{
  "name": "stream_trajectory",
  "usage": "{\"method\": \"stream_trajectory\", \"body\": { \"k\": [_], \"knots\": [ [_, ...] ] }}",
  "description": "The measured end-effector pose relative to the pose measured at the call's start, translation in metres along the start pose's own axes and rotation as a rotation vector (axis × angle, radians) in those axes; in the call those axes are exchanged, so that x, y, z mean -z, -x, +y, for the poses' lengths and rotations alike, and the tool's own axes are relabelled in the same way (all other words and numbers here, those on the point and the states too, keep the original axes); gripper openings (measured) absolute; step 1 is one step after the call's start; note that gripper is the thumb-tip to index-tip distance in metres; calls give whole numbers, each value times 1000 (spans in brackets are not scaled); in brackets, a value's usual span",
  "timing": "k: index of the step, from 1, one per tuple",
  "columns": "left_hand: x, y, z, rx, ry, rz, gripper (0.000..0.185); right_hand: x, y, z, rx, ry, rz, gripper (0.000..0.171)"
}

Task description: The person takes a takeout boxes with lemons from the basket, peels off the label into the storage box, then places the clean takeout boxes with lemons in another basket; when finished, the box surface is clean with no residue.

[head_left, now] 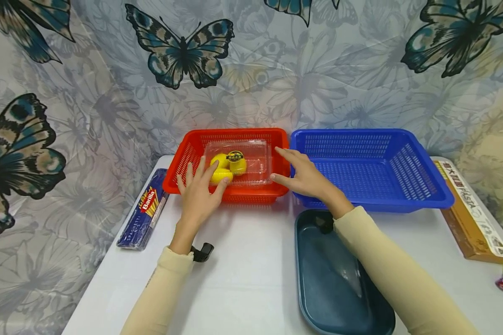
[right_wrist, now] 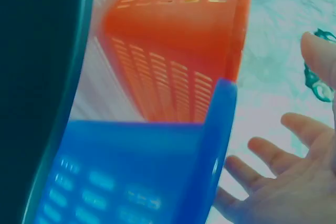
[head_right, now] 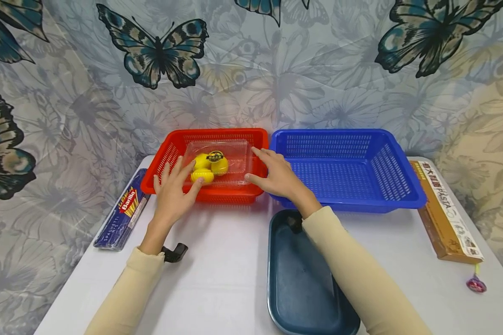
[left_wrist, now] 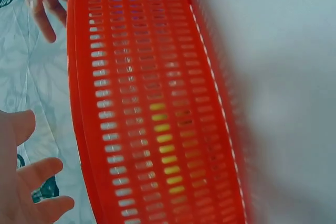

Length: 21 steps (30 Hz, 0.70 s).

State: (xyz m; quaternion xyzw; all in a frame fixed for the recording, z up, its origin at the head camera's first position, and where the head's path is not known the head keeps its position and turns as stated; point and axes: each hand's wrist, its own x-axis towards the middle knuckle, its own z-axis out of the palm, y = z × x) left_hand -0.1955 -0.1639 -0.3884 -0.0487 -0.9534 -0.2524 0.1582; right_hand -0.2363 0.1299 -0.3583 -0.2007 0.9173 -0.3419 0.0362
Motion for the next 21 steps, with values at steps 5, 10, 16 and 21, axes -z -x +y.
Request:
{"method": "stream_trajectory", "body": {
  "k": [5, 10, 16, 21],
  "knots": [
    [5, 3, -13, 22, 41, 45, 58, -5, -15, -7, -2, -5, -13, 77],
    [9, 5, -27, 65, 66, 74, 55, -9, -29, -14, 2, 39, -33, 70],
    [13, 6, -43, 106, 87, 101, 55, -13, -44, -21, -3, 74, -75, 64],
    [15, 5, -58, 171, 97, 146, 54, -15, -55, -24, -42, 122, -87, 63]
  ]
}}
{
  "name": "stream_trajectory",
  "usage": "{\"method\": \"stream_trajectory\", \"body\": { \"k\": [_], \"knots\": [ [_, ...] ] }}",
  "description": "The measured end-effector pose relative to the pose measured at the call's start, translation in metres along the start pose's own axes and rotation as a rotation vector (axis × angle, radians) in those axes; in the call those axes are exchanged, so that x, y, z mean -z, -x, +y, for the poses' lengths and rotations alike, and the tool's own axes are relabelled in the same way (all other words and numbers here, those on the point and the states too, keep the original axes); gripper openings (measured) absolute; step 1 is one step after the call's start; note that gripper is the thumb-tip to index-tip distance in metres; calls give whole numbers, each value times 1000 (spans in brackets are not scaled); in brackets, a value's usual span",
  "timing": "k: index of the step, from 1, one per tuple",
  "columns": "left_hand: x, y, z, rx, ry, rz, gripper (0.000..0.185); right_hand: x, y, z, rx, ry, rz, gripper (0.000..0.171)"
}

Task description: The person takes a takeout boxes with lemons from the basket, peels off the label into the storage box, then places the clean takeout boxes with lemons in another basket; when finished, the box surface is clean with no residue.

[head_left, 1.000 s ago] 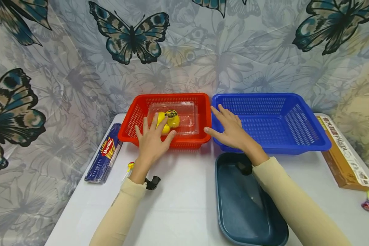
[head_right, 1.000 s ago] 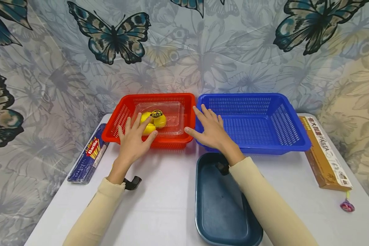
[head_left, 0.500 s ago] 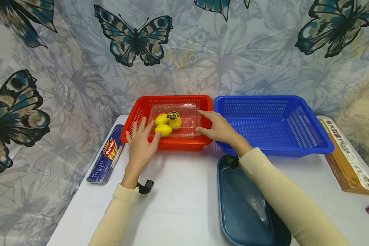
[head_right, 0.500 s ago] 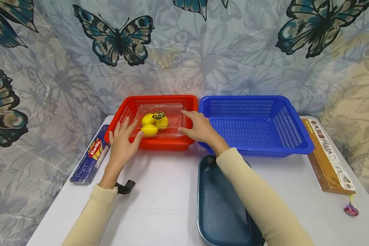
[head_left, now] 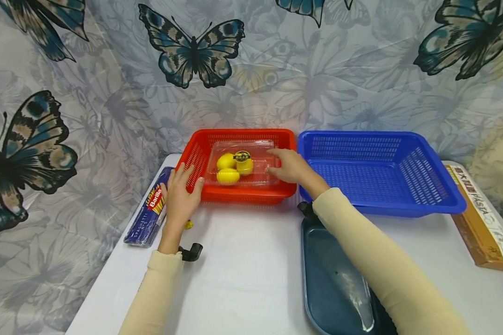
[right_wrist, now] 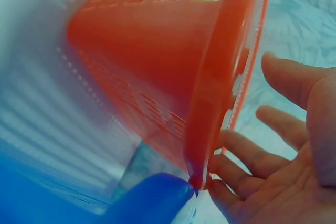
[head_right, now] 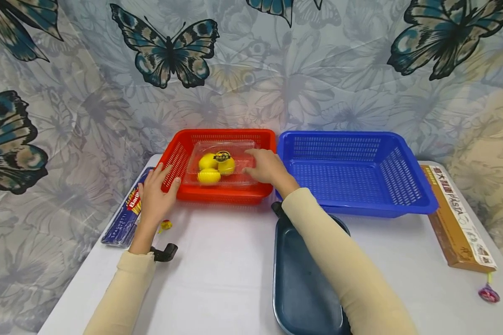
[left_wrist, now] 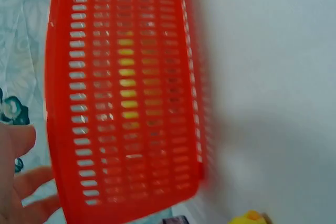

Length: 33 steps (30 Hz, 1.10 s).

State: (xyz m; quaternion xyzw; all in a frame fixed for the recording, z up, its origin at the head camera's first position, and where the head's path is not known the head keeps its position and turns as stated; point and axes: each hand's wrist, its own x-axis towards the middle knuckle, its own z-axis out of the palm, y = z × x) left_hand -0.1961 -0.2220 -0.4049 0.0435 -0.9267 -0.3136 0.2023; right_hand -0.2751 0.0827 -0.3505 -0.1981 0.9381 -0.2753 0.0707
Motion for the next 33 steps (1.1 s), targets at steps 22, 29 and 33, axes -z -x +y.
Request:
{"method": "stream_trajectory", "body": {
  "k": [22, 29, 33],
  "knots": [
    [0, -5, -57, 14, 443, 27, 44, -5, -13, 0, -59, 90, -22, 63],
    [15, -1, -48, 43, 559, -18, 44, -5, -15, -5, -61, 73, -11, 64],
    [23, 2, -39, 50, 582, -19, 42, -7, -16, -8, -55, 59, -18, 65]
  ]
}}
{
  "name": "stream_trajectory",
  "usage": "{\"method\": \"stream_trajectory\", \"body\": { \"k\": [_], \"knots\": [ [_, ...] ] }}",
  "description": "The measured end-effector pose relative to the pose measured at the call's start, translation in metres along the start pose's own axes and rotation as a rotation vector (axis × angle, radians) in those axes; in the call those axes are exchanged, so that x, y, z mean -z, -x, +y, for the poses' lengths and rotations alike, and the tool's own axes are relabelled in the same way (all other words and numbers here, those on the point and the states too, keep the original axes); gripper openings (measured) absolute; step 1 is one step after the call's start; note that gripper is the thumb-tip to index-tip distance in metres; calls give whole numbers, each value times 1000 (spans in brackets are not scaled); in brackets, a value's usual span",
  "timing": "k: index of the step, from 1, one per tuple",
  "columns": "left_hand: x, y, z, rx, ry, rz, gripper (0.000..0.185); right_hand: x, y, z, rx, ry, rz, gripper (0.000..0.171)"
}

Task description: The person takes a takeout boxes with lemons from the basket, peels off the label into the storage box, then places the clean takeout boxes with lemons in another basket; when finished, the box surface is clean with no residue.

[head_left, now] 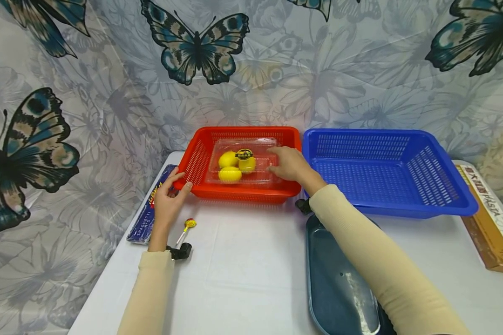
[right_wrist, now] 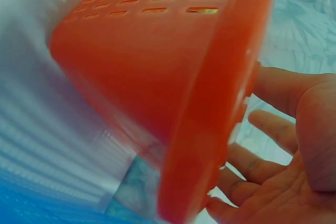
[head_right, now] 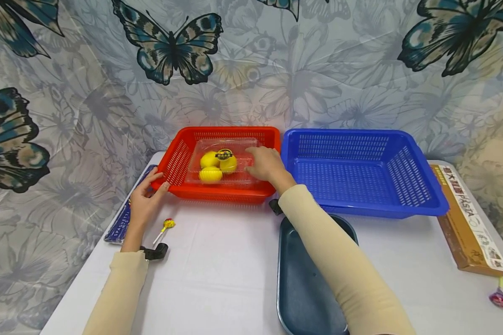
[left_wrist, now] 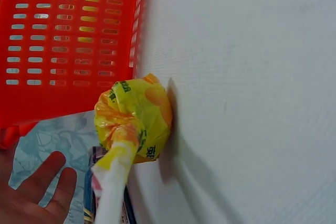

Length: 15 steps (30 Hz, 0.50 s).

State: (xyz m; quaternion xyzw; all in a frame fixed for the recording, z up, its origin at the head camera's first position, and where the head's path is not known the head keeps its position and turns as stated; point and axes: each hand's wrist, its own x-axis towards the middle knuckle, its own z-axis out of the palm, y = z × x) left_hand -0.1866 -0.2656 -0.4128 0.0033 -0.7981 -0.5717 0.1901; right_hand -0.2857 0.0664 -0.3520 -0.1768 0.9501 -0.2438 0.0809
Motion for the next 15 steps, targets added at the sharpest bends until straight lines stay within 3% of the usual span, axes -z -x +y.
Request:
{"method": "stream_trajectory", "body": {
  "k": [9, 15],
  "knots": [
    [0, 0, 1, 12, 34, 4, 45, -1, -9, -5, 16, -82, -55, 64],
    [-2, 0, -5, 12, 23, 28, 44, 7, -15, -3, -3, -212, -72, 54]
  ]
}}
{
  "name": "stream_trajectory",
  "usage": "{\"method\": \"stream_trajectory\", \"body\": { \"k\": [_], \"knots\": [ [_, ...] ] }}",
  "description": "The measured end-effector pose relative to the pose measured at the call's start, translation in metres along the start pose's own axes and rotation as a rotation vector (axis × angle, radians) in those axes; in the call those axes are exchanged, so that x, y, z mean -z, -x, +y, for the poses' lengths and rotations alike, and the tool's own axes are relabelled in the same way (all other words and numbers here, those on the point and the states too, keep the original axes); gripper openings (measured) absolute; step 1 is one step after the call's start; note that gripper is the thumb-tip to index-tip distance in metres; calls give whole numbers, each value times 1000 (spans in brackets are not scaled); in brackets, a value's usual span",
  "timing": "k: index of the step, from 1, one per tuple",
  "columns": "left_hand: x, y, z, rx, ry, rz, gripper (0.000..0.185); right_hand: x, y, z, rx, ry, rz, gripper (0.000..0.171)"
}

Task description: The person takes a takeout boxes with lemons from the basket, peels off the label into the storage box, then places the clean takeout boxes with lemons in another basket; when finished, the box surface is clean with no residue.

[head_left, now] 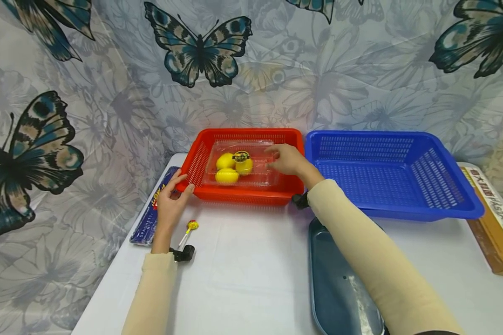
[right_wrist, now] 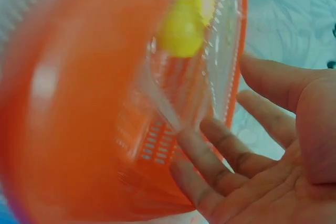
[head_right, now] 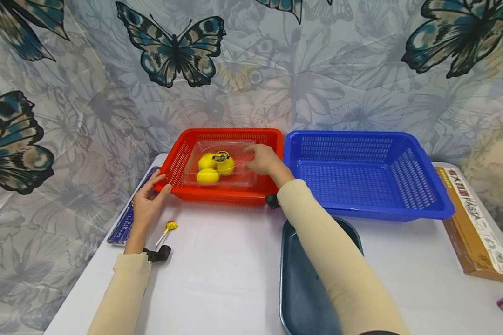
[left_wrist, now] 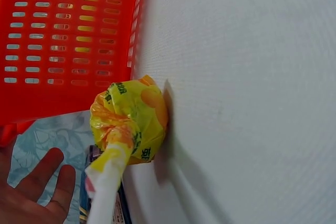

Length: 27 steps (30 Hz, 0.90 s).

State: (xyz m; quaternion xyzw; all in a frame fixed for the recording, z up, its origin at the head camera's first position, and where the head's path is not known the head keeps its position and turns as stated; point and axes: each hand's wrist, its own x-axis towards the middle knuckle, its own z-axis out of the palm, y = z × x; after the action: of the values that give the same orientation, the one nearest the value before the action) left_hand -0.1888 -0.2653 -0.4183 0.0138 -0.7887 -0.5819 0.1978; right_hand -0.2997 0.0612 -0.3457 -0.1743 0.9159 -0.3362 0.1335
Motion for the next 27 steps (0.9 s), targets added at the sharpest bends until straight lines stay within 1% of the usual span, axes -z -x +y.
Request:
{"method": "stream_trajectory", "body": {
  "k": [4, 7, 10, 16, 18, 20, 27],
  "knots": [
    [-1, 0, 0, -9, 26, 4, 44, 6, -4, 4, -16, -76, -13, 48],
    [-1, 2, 0, -7, 38, -2, 44, 8, -7, 7, -22, -94, -35, 48],
    [-1, 1, -3, -4, 55, -6, 45, 8, -11, 12, -33, -102, -52, 49],
    [-2, -7, -28, -9, 96, -3, 47, 8, -15, 15, -40, -126, -55, 48],
    [-1, -9, -34, -12, 90, 8, 47, 9, -16, 14, -37, -134, -58, 47],
    [-1, -10, -37, -15, 77, 19, 47, 10, -17, 13, -39, -138, -64, 46],
    [1, -9, -35, -28, 41, 25, 47, 9, -20, 13, -44, -170, -70, 45]
  ]
}}
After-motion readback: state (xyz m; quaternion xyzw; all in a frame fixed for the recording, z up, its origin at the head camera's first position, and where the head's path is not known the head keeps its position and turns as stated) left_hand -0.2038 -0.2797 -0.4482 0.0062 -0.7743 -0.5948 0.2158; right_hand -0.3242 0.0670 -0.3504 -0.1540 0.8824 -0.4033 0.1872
